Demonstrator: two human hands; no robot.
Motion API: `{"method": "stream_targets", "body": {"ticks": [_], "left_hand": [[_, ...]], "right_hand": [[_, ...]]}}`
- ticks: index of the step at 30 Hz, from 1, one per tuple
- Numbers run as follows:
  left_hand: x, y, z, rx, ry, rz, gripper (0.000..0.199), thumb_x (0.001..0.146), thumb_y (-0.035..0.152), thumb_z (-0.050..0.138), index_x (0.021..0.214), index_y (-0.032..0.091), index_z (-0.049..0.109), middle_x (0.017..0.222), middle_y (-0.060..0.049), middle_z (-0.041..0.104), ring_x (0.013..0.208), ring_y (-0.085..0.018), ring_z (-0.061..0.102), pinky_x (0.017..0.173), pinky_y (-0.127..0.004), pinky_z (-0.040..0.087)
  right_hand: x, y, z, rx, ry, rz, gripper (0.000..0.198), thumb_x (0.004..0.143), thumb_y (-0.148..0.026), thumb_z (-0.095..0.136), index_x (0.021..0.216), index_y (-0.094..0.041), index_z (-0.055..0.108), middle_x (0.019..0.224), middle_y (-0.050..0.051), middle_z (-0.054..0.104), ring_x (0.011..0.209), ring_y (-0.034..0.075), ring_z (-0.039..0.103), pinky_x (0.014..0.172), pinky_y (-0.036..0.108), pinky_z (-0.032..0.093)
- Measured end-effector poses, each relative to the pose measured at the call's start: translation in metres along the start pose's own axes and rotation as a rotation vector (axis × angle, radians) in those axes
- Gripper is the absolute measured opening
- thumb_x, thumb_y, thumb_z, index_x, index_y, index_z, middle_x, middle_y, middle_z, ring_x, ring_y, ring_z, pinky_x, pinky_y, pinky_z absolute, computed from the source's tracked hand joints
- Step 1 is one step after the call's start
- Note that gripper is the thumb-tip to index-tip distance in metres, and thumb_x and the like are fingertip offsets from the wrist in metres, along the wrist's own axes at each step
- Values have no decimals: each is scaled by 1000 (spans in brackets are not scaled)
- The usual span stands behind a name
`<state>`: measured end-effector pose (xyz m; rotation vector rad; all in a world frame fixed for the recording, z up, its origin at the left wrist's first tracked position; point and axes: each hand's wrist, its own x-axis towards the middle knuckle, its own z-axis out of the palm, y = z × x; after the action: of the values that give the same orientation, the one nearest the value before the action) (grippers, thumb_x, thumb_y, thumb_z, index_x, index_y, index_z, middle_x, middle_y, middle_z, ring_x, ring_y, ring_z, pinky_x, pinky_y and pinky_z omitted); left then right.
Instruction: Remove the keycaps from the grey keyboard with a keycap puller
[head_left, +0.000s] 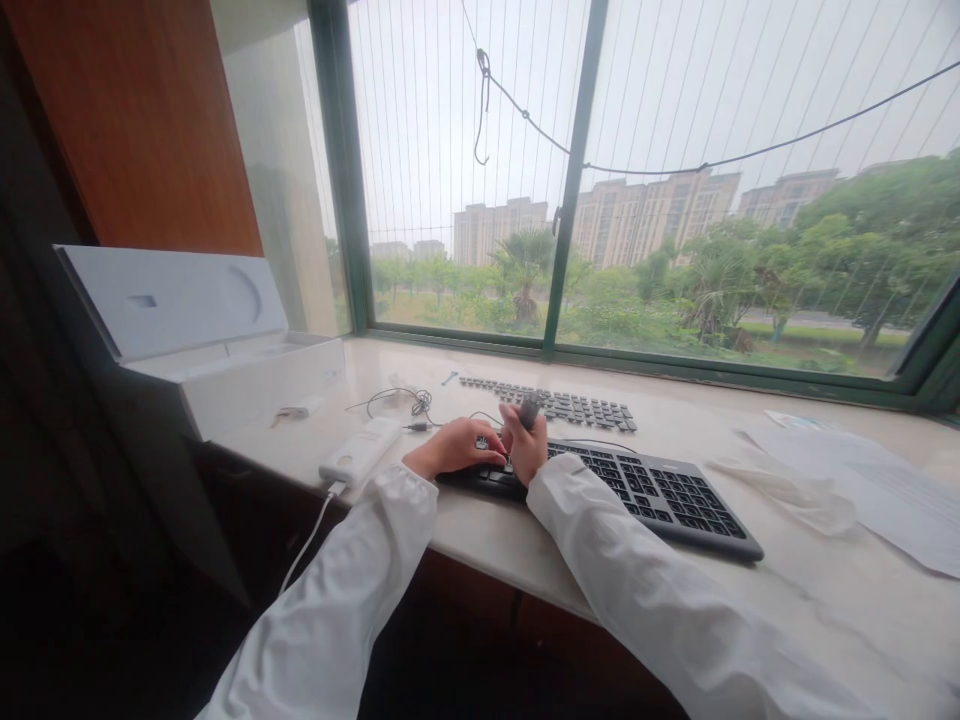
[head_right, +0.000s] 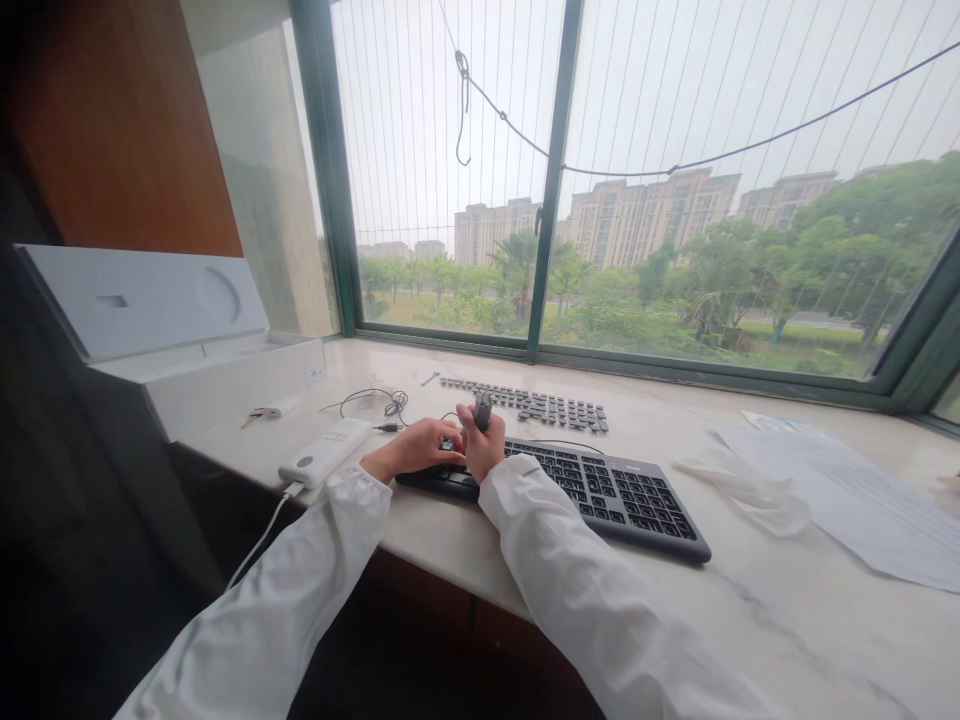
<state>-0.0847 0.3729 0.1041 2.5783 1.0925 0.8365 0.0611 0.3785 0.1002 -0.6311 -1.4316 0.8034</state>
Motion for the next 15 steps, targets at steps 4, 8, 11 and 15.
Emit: {"method": "stream_targets", "body": {"ticks": [4, 8, 11, 15], "left_hand": [[-1, 3, 0, 51, 54, 15, 20, 79, 41, 67, 82, 22, 72, 83, 0, 67, 75, -12, 59, 68, -21, 42], [0, 2, -1, 88, 189, -39, 20, 83, 37, 62, 81, 20, 72, 85, -2, 67, 77, -14, 60, 70, -23, 43], [2, -1, -2, 108, 314, -133, 21, 85, 37, 60, 83, 20, 72, 88, -3, 69, 78, -14, 61, 70, -24, 43], [2, -5, -3, 153, 380, -195, 22, 84, 39, 61, 82, 21, 72, 88, -2, 70, 79, -16, 62, 72, -25, 44]], "right_hand": [[14, -11, -23, -304, 20, -170, 46, 87, -46, 47, 51, -21, 35, 43, -5, 32, 44, 8, 31, 46, 24, 27], [27, -15, -58, -851, -403, -377, 16, 79, -31, 57, 69, -20, 60, 51, -3, 51, 48, 11, 44, 54, 23, 33], [30, -10, -72, -1072, -616, -373, 33, 71, -21, 59, 103, -25, 64, 59, -2, 61, 55, 14, 55, 58, 22, 35], [30, -2, -70, -1191, -666, -361, 48, 74, -20, 58, 121, -30, 59, 63, -1, 65, 60, 17, 60, 59, 23, 35]]}}
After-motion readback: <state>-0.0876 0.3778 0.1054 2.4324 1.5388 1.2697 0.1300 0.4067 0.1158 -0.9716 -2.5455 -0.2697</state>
